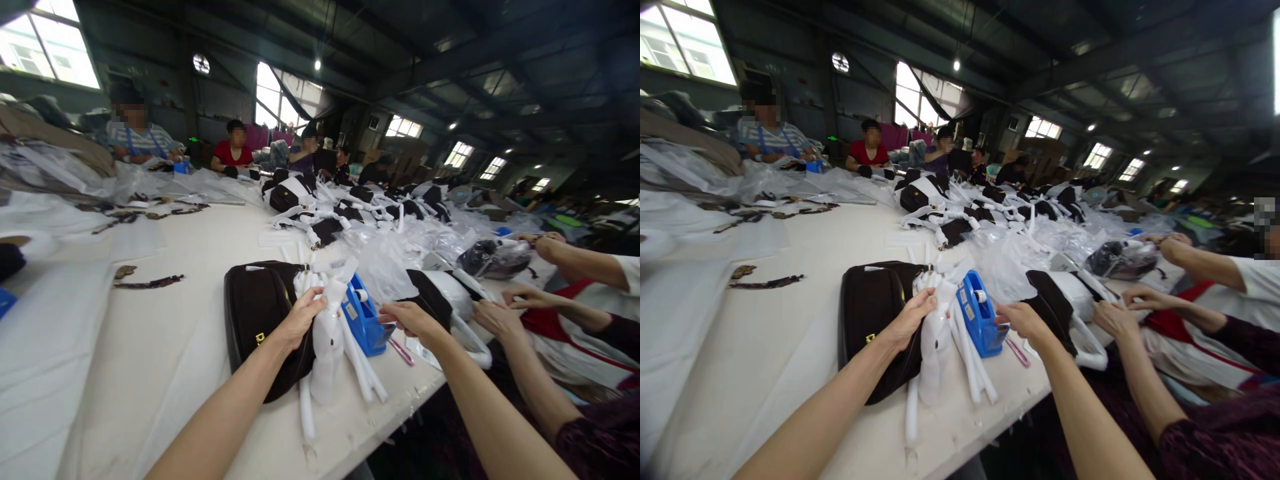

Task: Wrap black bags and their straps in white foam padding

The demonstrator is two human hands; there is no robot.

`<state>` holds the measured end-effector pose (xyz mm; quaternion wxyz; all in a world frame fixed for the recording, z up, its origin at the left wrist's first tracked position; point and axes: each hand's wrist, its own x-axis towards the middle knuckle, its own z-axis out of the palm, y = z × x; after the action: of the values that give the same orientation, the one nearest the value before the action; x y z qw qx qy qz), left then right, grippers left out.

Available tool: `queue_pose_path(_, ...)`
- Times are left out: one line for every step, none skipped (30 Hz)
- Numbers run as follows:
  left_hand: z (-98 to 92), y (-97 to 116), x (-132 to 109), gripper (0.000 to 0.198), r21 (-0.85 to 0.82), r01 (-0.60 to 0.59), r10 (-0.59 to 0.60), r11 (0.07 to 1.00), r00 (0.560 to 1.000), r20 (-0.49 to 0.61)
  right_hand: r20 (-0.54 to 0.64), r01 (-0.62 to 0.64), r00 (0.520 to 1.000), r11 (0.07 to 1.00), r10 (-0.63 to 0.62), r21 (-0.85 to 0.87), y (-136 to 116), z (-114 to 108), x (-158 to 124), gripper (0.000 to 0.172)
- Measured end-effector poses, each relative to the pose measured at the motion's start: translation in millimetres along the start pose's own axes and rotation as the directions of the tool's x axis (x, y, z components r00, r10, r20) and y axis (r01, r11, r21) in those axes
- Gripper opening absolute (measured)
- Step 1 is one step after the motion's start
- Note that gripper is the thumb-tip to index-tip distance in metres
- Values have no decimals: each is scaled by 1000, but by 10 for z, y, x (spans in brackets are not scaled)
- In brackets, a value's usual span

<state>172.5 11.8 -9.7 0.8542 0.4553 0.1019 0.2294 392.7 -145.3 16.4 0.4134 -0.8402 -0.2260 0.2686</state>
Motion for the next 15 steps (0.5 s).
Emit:
queue_pose_path(-4, -1, 1, 59, 2, 2, -2, 1000, 1000, 7, 21, -15, 1000, 1000, 15, 4, -21, 30, 19, 34)
queue_pose_path(-7, -4, 3, 59, 3, 5, -6, 1000, 1000, 12, 38, -23, 999, 1000, 23, 9, -43, 51, 35, 32)
queue_pose_path(-11, -7, 6, 59, 6, 8, -8, 1000, 1000, 15, 49, -27, 998, 1000, 26, 15, -66, 61, 44, 29)
queue_pose_path(-13, -10, 9, 59, 11, 9, -9, 1000, 1000, 14, 57, -26, 998, 999, 24, 22, -90, 63, 44, 28)
queue_pose_path(-15, -13, 12, 59, 17, 10, -10, 1000, 1000, 11, 62, -22, 998, 999, 20, 31, -113, 55, 33, 27)
queue_pose_path(-17, -13, 14, 59, 22, 11, -11, 1000, 1000, 7, 62, -16, 998, 999, 14, 41, -135, 39, 10, 27)
queue_pose_path(-19, -12, 15, 58, 21, 11, -11, 1000, 1000, 3, 55, -7, 999, 998, 4, 55, -156, 16, -26, 27)
queue_pose_path(-21, -9, 16, 57, 15, 11, -11, 1000, 1000, 0, 41, 6, 999, 998, -8, 70, -170, -12, -75, 28)
queue_pose_path(-25, -5, 16, 56, 1, 10, -10, 1000, 1000, -4, 24, 20, 999, 996, -22, 86, -175, -43, -135, 28)
queue_pose_path(-30, -1, 17, 54, -18, 9, -9, 1000, 1000, -7, 9, 36, 999, 994, -37, 102, -166, -72, -201, 29)
queue_pose_path(-37, 2, 18, 53, -41, 11, -11, 999, 1000, -10, -1, 52, 999, 992, -52, 115, -137, -96, -269, 30)
queue_pose_path(-46, 2, 20, 51, -66, 16, -16, 998, 1000, -13, -5, 60, 998, 991, -60, 118, -86, -112, -332, 31)
queue_pose_path(-57, 1, 24, 51, -90, 22, -24, 996, 1000, -19, -11, 64, 998, 992, -63, 110, -13, -115, -384, 32)
queue_pose_path(-71, -3, 30, 50, -114, 29, -32, 993, 999, -24, -27, 67, 998, 993, -65, 95, 81, -106, -421, 32)
queue_pose_path(-88, -8, 38, 50, -137, 36, -40, 990, 999, -25, -53, 60, 997, 996, -56, 71, 191, -85, -437, 31)
